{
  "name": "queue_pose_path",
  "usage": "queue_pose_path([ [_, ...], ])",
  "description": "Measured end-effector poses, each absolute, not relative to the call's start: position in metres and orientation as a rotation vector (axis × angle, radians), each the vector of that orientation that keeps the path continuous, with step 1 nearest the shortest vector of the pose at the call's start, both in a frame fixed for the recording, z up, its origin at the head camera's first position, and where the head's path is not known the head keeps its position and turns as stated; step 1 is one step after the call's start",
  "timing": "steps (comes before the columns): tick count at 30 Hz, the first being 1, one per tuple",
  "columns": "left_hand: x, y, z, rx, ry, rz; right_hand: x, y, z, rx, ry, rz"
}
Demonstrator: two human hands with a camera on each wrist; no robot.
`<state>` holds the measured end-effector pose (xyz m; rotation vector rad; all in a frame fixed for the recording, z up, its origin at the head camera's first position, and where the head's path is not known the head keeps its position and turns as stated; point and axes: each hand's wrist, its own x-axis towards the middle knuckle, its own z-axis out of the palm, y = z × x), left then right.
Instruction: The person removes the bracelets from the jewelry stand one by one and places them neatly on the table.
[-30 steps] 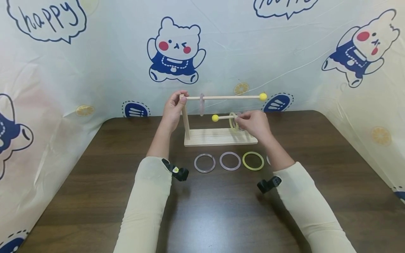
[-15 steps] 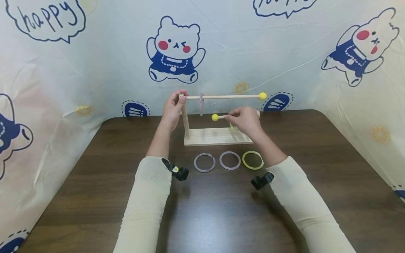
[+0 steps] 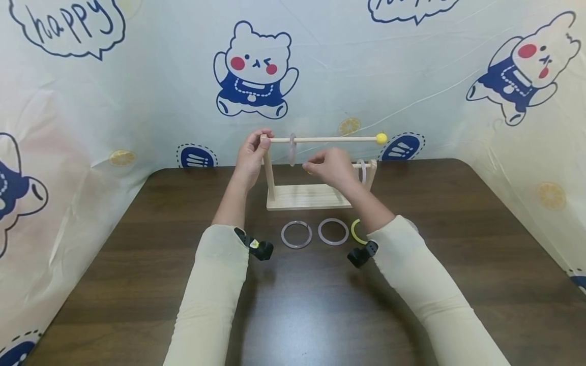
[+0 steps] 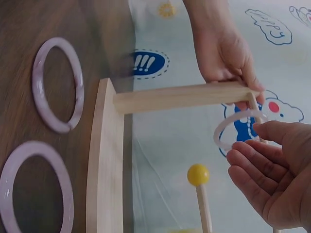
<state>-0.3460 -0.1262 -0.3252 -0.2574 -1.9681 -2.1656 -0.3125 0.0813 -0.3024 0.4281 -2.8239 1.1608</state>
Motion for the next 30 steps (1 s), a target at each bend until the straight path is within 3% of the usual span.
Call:
queue_pose_path([
  [14, -0.345, -0.126, -0.325, -0.272, -1.976, -2.154, -0.320, 0.053, -0.301, 0.443, -2.728, 1.200],
  [30, -0.347, -0.126, -0.327, -0.305, -1.933, -2.175, -0.324, 0.036, -0.305, 0.259, -2.557, 1.243],
])
